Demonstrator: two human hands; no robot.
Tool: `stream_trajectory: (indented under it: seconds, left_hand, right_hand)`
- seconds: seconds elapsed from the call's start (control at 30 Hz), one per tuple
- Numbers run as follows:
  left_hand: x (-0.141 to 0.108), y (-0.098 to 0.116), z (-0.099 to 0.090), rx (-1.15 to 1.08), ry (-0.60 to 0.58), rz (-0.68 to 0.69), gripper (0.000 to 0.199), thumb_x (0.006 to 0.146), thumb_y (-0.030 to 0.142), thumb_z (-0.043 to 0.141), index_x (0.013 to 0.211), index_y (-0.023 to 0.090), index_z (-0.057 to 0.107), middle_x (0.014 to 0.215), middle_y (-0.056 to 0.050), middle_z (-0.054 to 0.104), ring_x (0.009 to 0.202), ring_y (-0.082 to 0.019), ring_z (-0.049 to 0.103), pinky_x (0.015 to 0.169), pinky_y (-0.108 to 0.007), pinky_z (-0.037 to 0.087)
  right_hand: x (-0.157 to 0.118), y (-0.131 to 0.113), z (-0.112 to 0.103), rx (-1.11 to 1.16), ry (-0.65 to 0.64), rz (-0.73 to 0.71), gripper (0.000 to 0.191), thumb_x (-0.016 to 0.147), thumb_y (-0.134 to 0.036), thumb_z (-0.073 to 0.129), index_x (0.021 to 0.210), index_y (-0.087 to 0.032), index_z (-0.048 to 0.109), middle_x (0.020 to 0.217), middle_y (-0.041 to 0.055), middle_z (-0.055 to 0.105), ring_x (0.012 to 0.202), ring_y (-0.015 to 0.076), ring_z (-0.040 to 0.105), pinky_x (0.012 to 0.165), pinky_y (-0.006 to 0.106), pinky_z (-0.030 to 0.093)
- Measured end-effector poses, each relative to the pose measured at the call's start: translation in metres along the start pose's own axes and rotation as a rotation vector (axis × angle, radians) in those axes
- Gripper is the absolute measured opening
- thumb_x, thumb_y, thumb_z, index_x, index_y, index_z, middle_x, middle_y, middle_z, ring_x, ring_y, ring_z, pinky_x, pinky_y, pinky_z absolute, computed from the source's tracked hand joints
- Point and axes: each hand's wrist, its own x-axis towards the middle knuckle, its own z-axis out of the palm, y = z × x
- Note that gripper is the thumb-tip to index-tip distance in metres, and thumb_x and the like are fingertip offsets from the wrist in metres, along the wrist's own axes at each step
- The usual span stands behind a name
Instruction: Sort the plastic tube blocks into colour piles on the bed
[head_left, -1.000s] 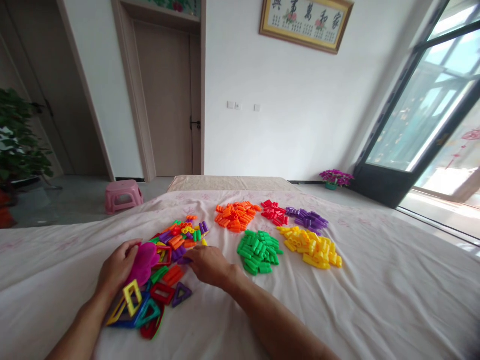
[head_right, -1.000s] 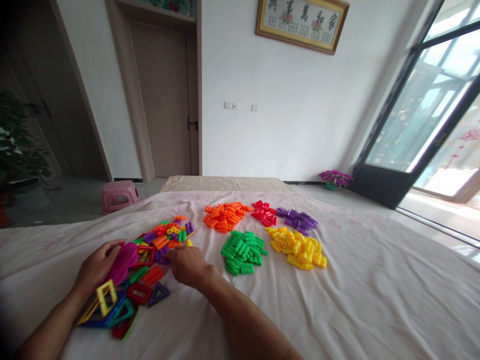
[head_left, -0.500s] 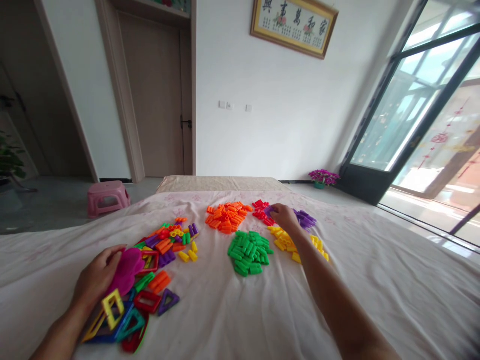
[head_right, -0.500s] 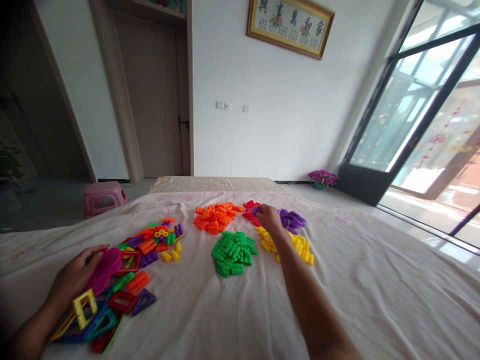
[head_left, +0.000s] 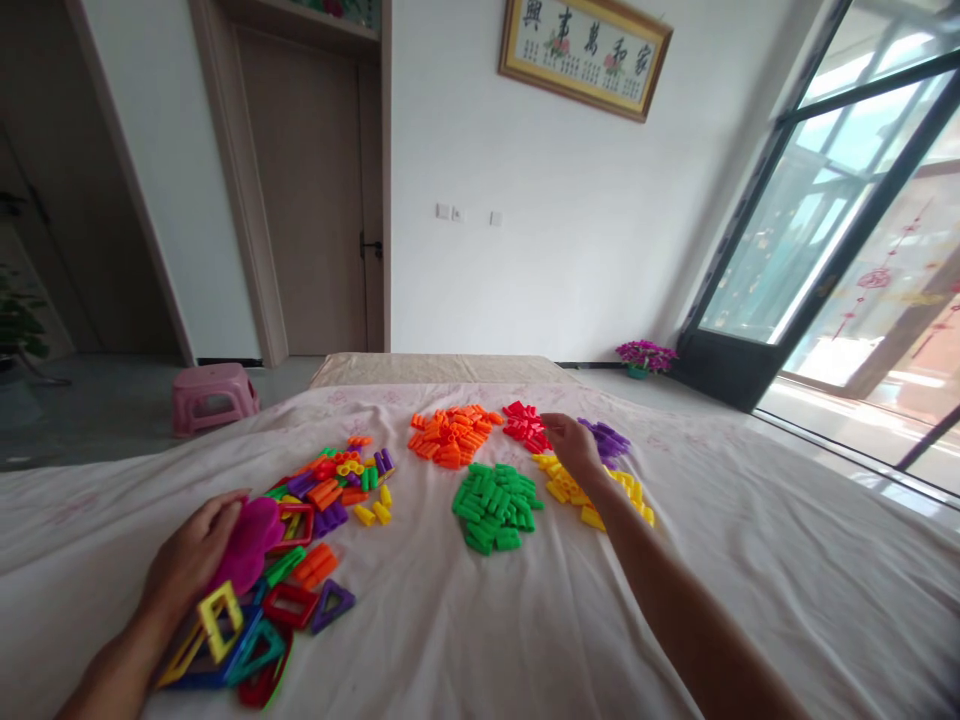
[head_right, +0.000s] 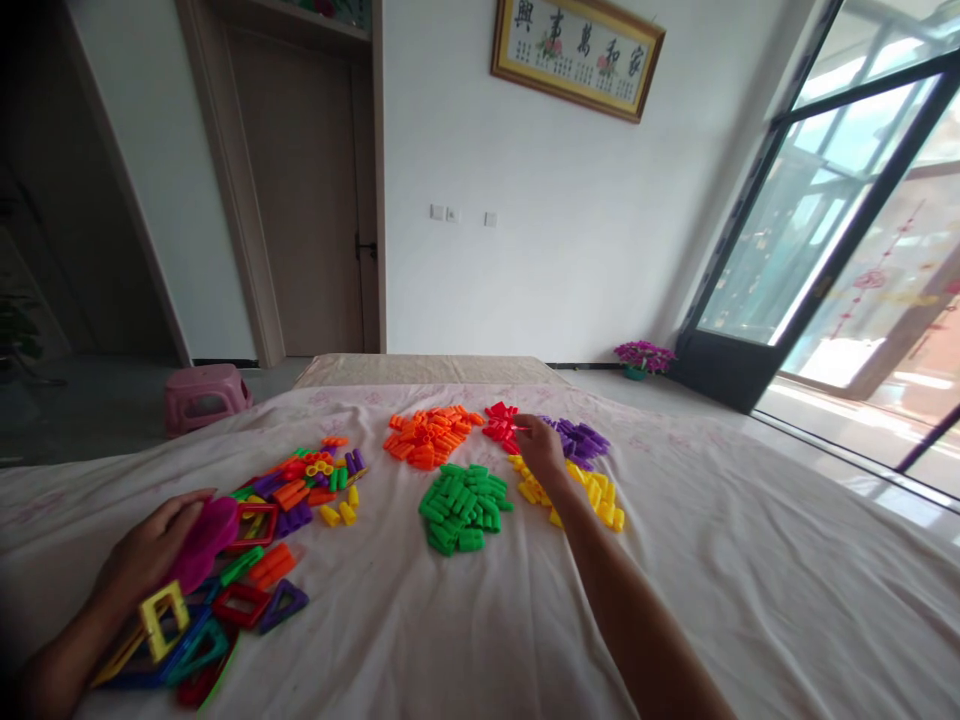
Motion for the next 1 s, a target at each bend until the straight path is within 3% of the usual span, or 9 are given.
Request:
stream_trajectory:
  seconds: [0.13, 0.3, 0.47, 0.6, 0.8, 0.9, 1.0]
  left_hand:
    - [-0.006, 0.010, 0.001, -0.134, -0.120, 0.039, 0.051, 0.094, 0.051, 0.037, 0.130, 0.023, 0.061, 0.136, -0.008, 0.064, 0.126, -0.026, 0.058, 0.108, -0.038, 0.044]
    - [-0.008, 0.019, 0.007, -0.164, -0.180, 0.037, 0.058, 0.094, 0.054, 0.033, 0.137, 0.021, 0.054, 0.146, -0.009, 0.055, 0.136, -0.024, 0.048, 0.117, -0.038, 0.032]
    - [-0.006, 0.025, 0.018, -0.186, -0.159, 0.083, 0.058, 0.093, 0.054, 0.034, 0.135, 0.019, 0.055, 0.144, -0.010, 0.056, 0.135, -0.021, 0.049, 0.116, -0.032, 0.034]
    - [-0.009, 0.042, 0.035, -0.194, -0.150, 0.090, 0.058, 0.093, 0.053, 0.033, 0.132, 0.019, 0.057, 0.142, -0.011, 0.058, 0.133, -0.024, 0.052, 0.114, -0.037, 0.036]
    - [-0.011, 0.067, 0.063, -0.241, -0.127, 0.122, 0.055, 0.095, 0.050, 0.033, 0.131, 0.017, 0.059, 0.140, -0.011, 0.060, 0.131, -0.024, 0.053, 0.114, -0.037, 0.036]
    - [-0.011, 0.065, 0.059, -0.271, -0.100, 0.134, 0.055, 0.097, 0.046, 0.030, 0.136, 0.017, 0.056, 0.142, -0.009, 0.058, 0.131, -0.019, 0.053, 0.111, -0.031, 0.040]
    - [-0.017, 0.055, 0.045, -0.240, -0.020, 0.074, 0.055, 0.097, 0.043, 0.028, 0.140, 0.016, 0.051, 0.146, -0.011, 0.054, 0.135, -0.021, 0.049, 0.113, -0.035, 0.037]
  right_hand:
    - [-0.049, -0.057, 0.047, 0.101, -0.156, -0.225, 0.031, 0.084, -0.014, 0.052, 0.108, -0.018, 0.071, 0.106, 0.0068, 0.074, 0.097, 0.0187, 0.068, 0.089, 0.032, 0.051]
    - [-0.101, -0.101, 0.081, 0.118, -0.289, -0.471, 0.034, 0.086, -0.010, 0.053, 0.113, -0.021, 0.069, 0.114, 0.0067, 0.070, 0.106, 0.0204, 0.063, 0.096, 0.035, 0.047]
    - [-0.132, -0.107, 0.096, -0.010, -0.302, -0.653, 0.033, 0.093, -0.012, 0.051, 0.121, -0.023, 0.065, 0.120, 0.0073, 0.068, 0.111, 0.0227, 0.058, 0.098, 0.040, 0.043]
    - [-0.146, -0.108, 0.099, -0.152, -0.304, -0.813, 0.028, 0.095, -0.017, 0.052, 0.120, -0.022, 0.064, 0.119, 0.0075, 0.067, 0.118, 0.0238, 0.051, 0.104, 0.040, 0.036]
    - [-0.151, -0.104, 0.105, -0.296, -0.311, -0.844, 0.015, 0.092, -0.016, 0.057, 0.102, -0.020, 0.067, 0.095, 0.0051, 0.068, 0.095, 0.0209, 0.054, 0.105, 0.038, 0.031]
    - [-0.149, -0.101, 0.107, -0.323, -0.305, -0.846, 0.013, 0.092, -0.017, 0.055, 0.097, -0.020, 0.067, 0.090, 0.0054, 0.067, 0.091, 0.0207, 0.053, 0.101, 0.038, 0.031]
    - [-0.148, -0.100, 0.108, -0.351, -0.322, -0.843, 0.012, 0.092, -0.018, 0.054, 0.090, -0.019, 0.066, 0.087, 0.0056, 0.066, 0.088, 0.0205, 0.052, 0.095, 0.036, 0.033]
